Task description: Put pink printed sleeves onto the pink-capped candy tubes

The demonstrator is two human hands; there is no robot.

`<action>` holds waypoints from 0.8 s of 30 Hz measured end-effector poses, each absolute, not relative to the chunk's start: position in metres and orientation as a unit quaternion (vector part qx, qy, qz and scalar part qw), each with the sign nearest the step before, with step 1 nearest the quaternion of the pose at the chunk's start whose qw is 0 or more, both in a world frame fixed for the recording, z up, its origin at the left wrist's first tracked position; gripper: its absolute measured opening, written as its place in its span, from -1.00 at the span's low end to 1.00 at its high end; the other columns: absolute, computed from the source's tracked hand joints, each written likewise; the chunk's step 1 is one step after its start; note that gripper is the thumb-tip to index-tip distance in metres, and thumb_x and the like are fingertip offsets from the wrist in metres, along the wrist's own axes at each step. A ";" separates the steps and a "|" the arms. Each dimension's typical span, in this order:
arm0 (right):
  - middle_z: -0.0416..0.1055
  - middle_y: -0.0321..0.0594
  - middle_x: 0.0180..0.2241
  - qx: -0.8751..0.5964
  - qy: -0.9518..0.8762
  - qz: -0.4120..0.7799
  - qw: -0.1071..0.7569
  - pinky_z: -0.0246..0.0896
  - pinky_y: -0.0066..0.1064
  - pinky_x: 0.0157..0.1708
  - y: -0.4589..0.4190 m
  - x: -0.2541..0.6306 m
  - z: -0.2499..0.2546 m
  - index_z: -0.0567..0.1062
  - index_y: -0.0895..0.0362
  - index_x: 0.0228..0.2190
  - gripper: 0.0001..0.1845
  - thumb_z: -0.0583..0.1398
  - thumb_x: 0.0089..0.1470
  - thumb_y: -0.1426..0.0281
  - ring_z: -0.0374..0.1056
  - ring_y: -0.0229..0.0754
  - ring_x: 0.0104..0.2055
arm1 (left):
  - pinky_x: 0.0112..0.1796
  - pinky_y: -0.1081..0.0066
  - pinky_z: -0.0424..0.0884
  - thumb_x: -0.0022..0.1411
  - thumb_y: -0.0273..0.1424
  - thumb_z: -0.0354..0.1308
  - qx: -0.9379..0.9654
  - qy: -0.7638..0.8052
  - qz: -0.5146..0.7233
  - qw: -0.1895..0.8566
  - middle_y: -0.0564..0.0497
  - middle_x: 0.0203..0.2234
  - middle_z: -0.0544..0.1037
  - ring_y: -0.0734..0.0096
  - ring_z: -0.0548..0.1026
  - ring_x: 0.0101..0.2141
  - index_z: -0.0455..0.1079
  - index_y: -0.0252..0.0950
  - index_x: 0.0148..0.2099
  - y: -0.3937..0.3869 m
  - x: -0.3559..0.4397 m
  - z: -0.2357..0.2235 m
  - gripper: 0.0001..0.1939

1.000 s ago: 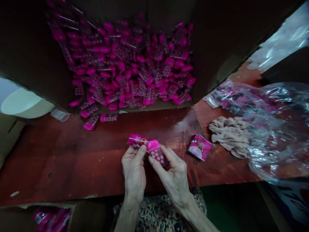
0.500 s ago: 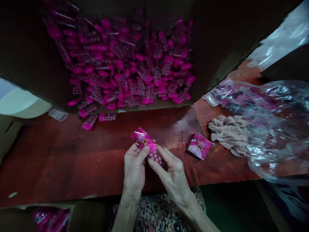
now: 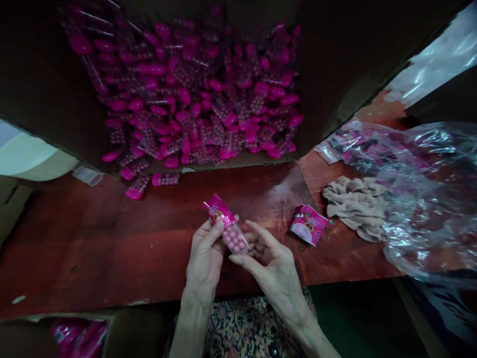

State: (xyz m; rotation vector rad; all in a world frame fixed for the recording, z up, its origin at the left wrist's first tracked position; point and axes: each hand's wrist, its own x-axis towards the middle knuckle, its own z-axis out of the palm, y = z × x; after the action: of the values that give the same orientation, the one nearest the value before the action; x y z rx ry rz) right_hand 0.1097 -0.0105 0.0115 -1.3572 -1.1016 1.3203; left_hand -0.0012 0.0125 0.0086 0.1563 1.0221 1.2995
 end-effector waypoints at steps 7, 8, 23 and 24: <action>0.47 -0.31 -0.48 -0.533 -0.444 0.541 0.476 0.36 -0.48 -0.52 -0.015 0.108 0.016 0.47 0.11 -0.26 -0.79 0.26 -0.02 0.39 0.37 -0.33 -0.54 | -0.27 0.38 0.41 -0.02 -0.44 0.27 0.078 0.431 0.549 0.711 -0.15 -0.36 0.60 0.34 0.52 -0.35 0.51 -0.39 -0.30 0.008 0.000 0.012 -0.82; 0.47 -0.31 -0.50 -0.533 -0.437 0.542 0.481 0.36 -0.49 -0.52 -0.014 0.108 0.017 0.47 0.12 -0.28 -0.80 0.27 -0.03 0.40 0.38 -0.33 -0.55 | -0.27 0.40 0.40 -0.01 -0.46 0.27 0.082 0.424 0.546 0.718 -0.15 -0.35 0.59 0.37 0.52 -0.36 0.51 -0.38 -0.29 0.007 0.002 0.014 -0.83; 0.29 -0.48 -0.78 -0.540 -0.276 0.640 0.471 -0.05 -0.68 -0.89 -0.001 0.121 0.016 0.22 0.12 -0.68 -0.63 0.36 -0.35 0.42 0.10 -0.47 -0.85 | -0.21 0.32 0.37 -0.15 -0.46 0.34 0.147 0.475 0.495 0.713 -0.10 -0.45 0.59 0.29 0.51 -0.38 0.53 -0.36 -0.38 -0.008 0.003 0.027 -0.82; 0.27 -0.49 -0.80 -0.549 -0.283 0.638 0.460 -0.11 -0.68 -0.89 0.000 0.123 0.014 0.22 0.12 -0.69 -0.63 0.36 -0.35 0.42 0.05 -0.48 -0.85 | -0.19 0.31 0.37 -0.16 -0.46 0.35 0.147 0.478 0.492 0.712 -0.12 -0.41 0.60 0.26 0.52 -0.35 0.54 -0.36 -0.37 -0.009 0.003 0.027 -0.79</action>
State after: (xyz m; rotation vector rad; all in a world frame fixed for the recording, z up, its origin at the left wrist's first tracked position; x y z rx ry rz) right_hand 0.1227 -0.0004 0.0141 -1.3512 -0.6952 1.5694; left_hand 0.0028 -0.0086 0.0266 0.3260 1.0607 1.0900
